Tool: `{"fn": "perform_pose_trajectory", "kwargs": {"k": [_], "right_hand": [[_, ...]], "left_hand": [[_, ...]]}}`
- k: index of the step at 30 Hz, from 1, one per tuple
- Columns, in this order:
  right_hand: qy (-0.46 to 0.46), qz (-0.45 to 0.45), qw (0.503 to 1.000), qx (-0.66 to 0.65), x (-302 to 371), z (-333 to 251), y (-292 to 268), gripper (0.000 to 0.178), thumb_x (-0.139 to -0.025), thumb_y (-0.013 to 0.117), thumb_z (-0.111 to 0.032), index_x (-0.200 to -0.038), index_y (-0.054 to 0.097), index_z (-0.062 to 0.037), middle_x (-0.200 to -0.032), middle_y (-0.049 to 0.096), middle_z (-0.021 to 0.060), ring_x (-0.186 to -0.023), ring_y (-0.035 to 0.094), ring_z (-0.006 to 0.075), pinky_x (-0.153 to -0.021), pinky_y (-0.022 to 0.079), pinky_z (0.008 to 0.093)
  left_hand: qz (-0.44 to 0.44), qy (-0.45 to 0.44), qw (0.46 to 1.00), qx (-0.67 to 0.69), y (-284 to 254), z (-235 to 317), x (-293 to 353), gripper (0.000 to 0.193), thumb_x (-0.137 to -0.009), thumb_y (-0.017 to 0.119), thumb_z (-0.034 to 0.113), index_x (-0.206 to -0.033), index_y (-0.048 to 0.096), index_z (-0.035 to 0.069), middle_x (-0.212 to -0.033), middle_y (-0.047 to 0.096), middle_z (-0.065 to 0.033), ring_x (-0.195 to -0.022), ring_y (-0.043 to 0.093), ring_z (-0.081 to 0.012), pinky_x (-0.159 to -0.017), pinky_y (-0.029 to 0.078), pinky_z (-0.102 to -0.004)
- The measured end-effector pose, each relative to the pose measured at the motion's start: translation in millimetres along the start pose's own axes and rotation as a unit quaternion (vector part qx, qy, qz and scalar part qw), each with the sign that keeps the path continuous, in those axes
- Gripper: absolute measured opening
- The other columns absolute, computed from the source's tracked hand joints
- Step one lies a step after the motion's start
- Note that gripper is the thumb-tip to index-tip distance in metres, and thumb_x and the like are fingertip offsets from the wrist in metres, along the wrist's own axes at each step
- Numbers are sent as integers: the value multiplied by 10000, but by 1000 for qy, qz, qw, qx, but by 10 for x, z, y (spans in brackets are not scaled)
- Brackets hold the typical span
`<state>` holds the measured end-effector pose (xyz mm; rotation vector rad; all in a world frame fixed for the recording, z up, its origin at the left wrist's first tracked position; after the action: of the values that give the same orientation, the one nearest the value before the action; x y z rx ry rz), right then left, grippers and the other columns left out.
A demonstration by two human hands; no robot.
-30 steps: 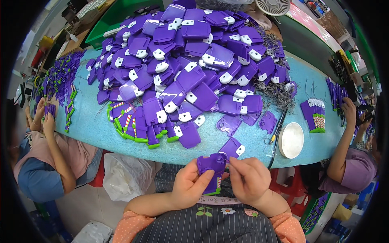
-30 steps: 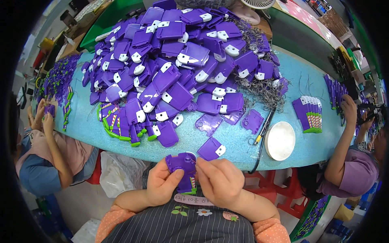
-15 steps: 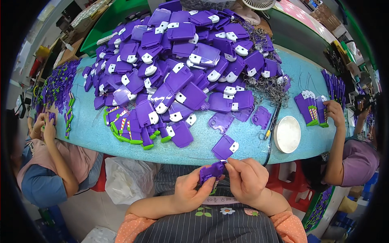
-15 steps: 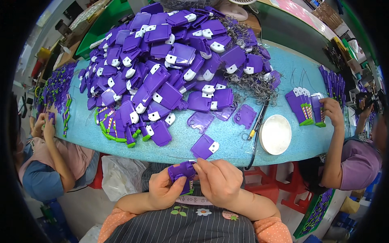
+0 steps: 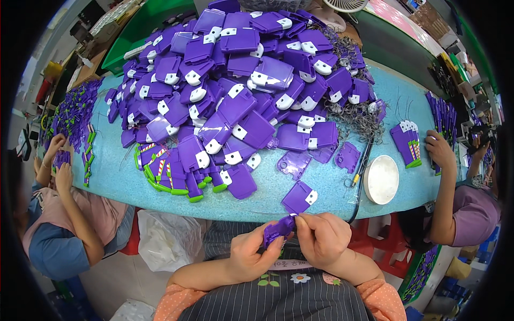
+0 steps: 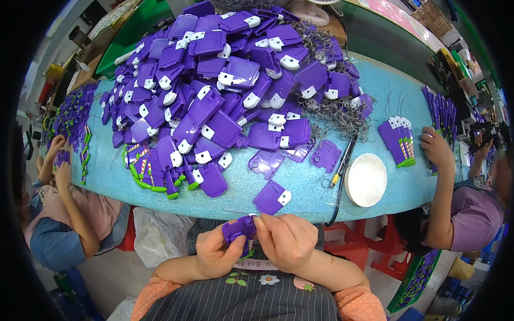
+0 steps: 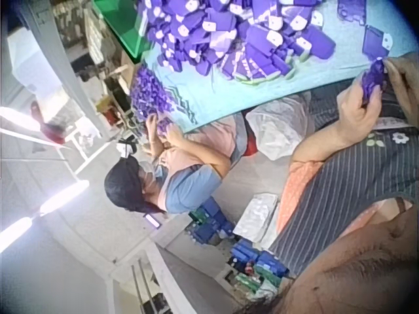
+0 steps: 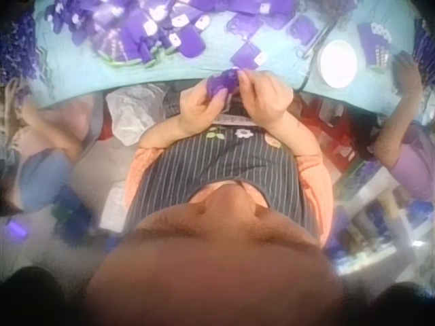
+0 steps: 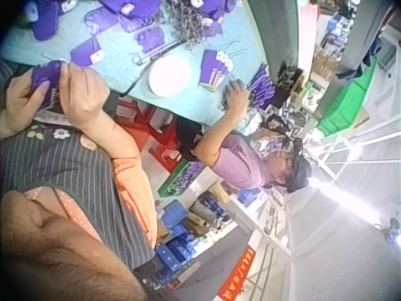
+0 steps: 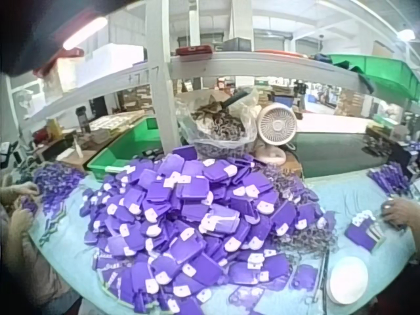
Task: The person assembles purple plastic components by hand at a workbench. They pick up a purple plastic piece, insert a small white part, and attach a green piece to the bottom. The person repeats this process continuously, placing finished units on the table.
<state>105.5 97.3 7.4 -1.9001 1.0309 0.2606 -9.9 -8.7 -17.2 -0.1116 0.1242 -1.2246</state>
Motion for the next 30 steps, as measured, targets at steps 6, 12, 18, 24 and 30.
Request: {"fn": "perform_pose_trajectory", "kwargs": {"k": [6,12,18,24,30], "right_hand": [[-7,4,1000,-7,22,-1,-7,152,-699,717,-30,-804,612,2,-583,534,63,-444,513,190,-390,379,287],[125,-81,976,-161,-57,9,-27,108,-801,625,-73,-862,589,8,-719,558,123,-615,563,274,-511,435,337],[232,-197,900,-313,-241,389,-72,113,-862,552,-76,-790,544,11,-718,549,76,-640,527,162,-592,419,299],[322,-163,829,-426,-173,595,79,202,-906,557,-168,-803,577,5,-689,532,-21,-644,460,64,-560,377,237],[375,-297,695,-537,-175,399,88,188,-892,585,-138,-762,560,-6,-682,504,-29,-632,429,43,-533,356,231]], "left_hand": [[1,11,1000,-27,4,38,8,269,-826,606,36,-1078,571,-56,-786,664,-88,-605,634,-136,-552,496,-254],[-33,116,982,-146,91,124,-4,303,-780,625,8,-1068,558,-55,-728,627,-122,-577,626,-211,-531,497,-295],[-204,40,978,-14,77,132,-92,273,-834,580,19,-1095,537,-45,-794,662,-116,-634,640,-162,-567,502,-271],[-198,-147,949,196,12,-44,-3,257,-910,483,31,-1153,485,-50,-994,655,-123,-902,635,-154,-770,501,-265],[-171,-46,982,66,-22,15,-96,242,-901,523,65,-1122,518,-33,-867,674,-72,-736,631,-100,-653,492,-242]]}}
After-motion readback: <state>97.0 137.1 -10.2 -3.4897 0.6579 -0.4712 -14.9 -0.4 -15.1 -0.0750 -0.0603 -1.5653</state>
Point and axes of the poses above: each hand's wrist, its own x-axis away from the middle knuckle, its own y-axis out of the palm, z = x × y, the point moved 3 cm from there along -x, towards the middle knuckle
